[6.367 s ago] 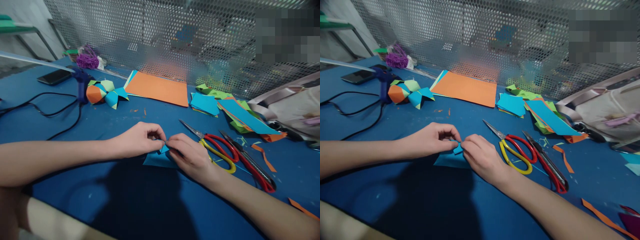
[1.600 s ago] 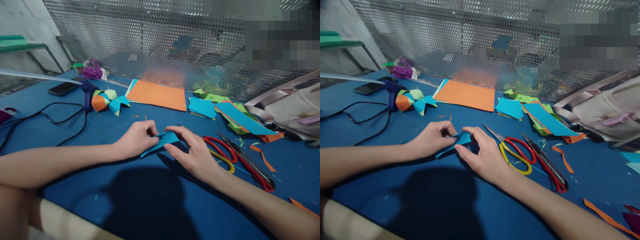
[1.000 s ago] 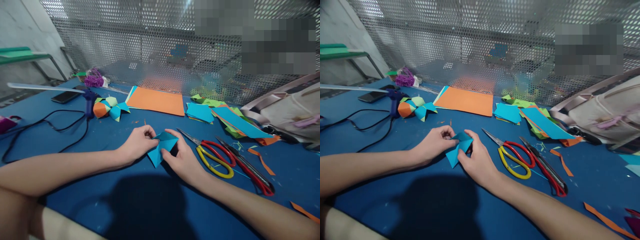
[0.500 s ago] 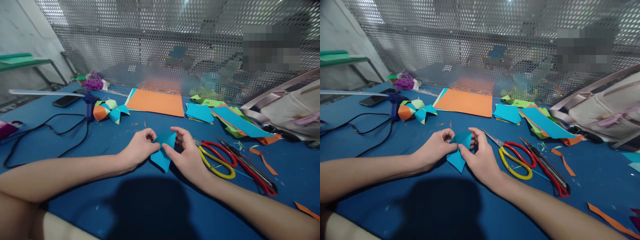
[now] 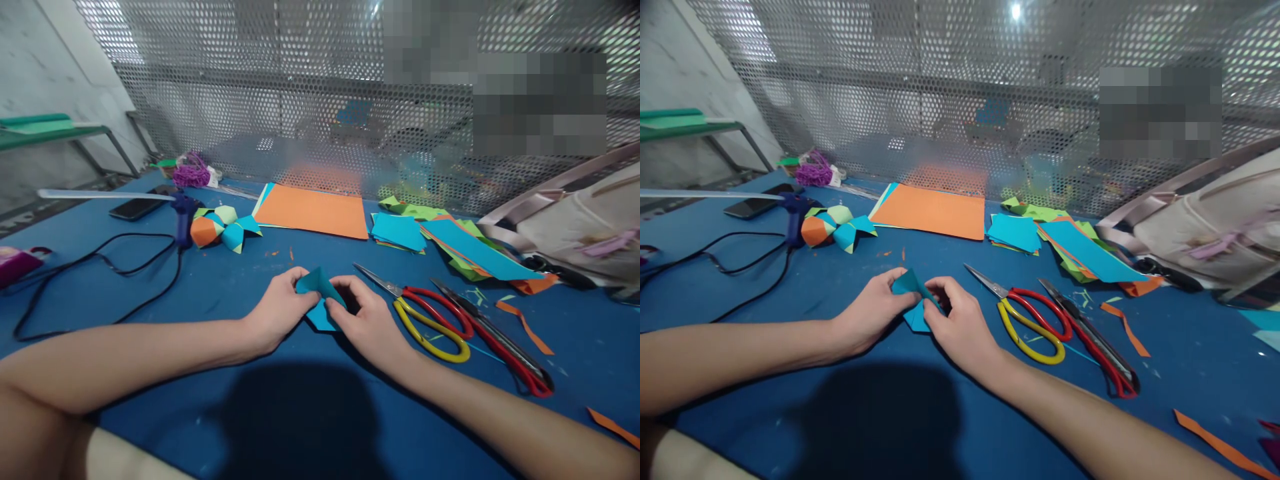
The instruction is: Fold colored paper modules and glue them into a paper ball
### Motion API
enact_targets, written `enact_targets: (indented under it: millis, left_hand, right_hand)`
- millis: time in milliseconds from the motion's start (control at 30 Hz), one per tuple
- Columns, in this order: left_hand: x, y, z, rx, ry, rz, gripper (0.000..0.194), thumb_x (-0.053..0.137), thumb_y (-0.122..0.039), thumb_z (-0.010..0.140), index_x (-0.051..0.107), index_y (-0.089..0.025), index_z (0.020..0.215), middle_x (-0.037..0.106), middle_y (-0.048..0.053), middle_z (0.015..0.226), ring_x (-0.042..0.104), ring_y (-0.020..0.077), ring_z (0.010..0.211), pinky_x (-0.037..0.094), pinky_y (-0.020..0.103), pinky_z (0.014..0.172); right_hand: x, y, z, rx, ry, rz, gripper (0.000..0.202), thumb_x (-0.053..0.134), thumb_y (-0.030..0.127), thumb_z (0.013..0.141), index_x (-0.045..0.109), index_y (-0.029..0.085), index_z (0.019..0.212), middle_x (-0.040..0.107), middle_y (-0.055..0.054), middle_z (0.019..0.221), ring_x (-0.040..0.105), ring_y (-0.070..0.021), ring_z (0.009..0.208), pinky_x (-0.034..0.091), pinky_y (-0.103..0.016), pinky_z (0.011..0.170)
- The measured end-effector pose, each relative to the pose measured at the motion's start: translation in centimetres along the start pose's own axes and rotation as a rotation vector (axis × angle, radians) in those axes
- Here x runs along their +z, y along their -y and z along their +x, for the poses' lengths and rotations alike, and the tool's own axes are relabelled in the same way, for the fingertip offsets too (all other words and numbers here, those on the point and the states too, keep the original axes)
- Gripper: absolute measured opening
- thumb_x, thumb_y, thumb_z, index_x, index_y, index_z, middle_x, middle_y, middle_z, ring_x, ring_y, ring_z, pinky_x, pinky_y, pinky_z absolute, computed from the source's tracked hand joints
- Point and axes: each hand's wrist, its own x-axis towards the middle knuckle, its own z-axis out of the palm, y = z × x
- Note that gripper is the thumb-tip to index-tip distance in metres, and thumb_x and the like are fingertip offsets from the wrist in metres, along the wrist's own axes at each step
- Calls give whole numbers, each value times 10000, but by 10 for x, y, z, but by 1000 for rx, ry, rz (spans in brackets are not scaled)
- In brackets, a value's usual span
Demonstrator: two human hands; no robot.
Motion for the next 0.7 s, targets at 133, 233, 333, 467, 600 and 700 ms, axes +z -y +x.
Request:
enact_targets:
  millis: [133, 233, 333, 467, 600, 700]
  left_hand:
    - [-1, -1, 0, 3, 12, 70, 97, 537, -109, 638, 478, -176, 678, 422, -96, 526, 399, 63, 475, 347, 171, 448]
    - [-2, -2, 0, -2, 58, 90, 94, 515, -100, 650, 487, -175, 700, 414, -98, 522, 370, 59, 454, 326, 171, 427]
    - [-2, -2, 1, 37, 115, 118, 86, 523, -95, 650, 524, -154, 712, 448, -81, 565, 388, 55, 509, 332, 161, 466]
    - [-3, 1, 2, 60, 175, 154, 76, 527, -121, 674, 527, -161, 738, 453, -80, 570, 391, 54, 504, 326, 158, 458]
    - [-4, 2, 2, 10, 214, 141, 93, 536, -172, 696, 483, -191, 770, 392, -108, 486, 370, 58, 404, 295, 167, 386]
    - [-5, 0, 1, -2, 219, 132, 110, 547, -165, 675, 488, -182, 766, 413, -100, 497, 396, 57, 409, 327, 167, 391]
  right_hand:
    - [-1, 1, -1, -10, -5, -6, 133, 511, 230, 802, 578, 182, 906, 635, -22, 821, 567, -154, 725, 456, -275, 651]
    - [-2, 3, -2, -41, -7, 17, 136, 524, 239, 807, 581, 183, 918, 642, -28, 850, 574, -154, 745, 464, -275, 673]
    - [-3, 4, -1, -68, -34, 37, 128, 538, 247, 815, 587, 183, 914, 641, -28, 855, 572, -150, 745, 466, -272, 688]
    - [-3, 1, 0, -92, -56, -3, 77, 544, 240, 818, 596, 184, 820, 617, -10, 773, 549, -144, 700, 446, -260, 659]
    - [-3, -2, 0, -82, -48, -17, 78, 534, 222, 818, 595, 179, 796, 600, -2, 745, 535, -138, 678, 428, -251, 641]
    - [-3, -2, 1, -73, -52, -11, 73, 536, 221, 815, 594, 180, 797, 606, -2, 752, 538, -139, 685, 428, -252, 644]
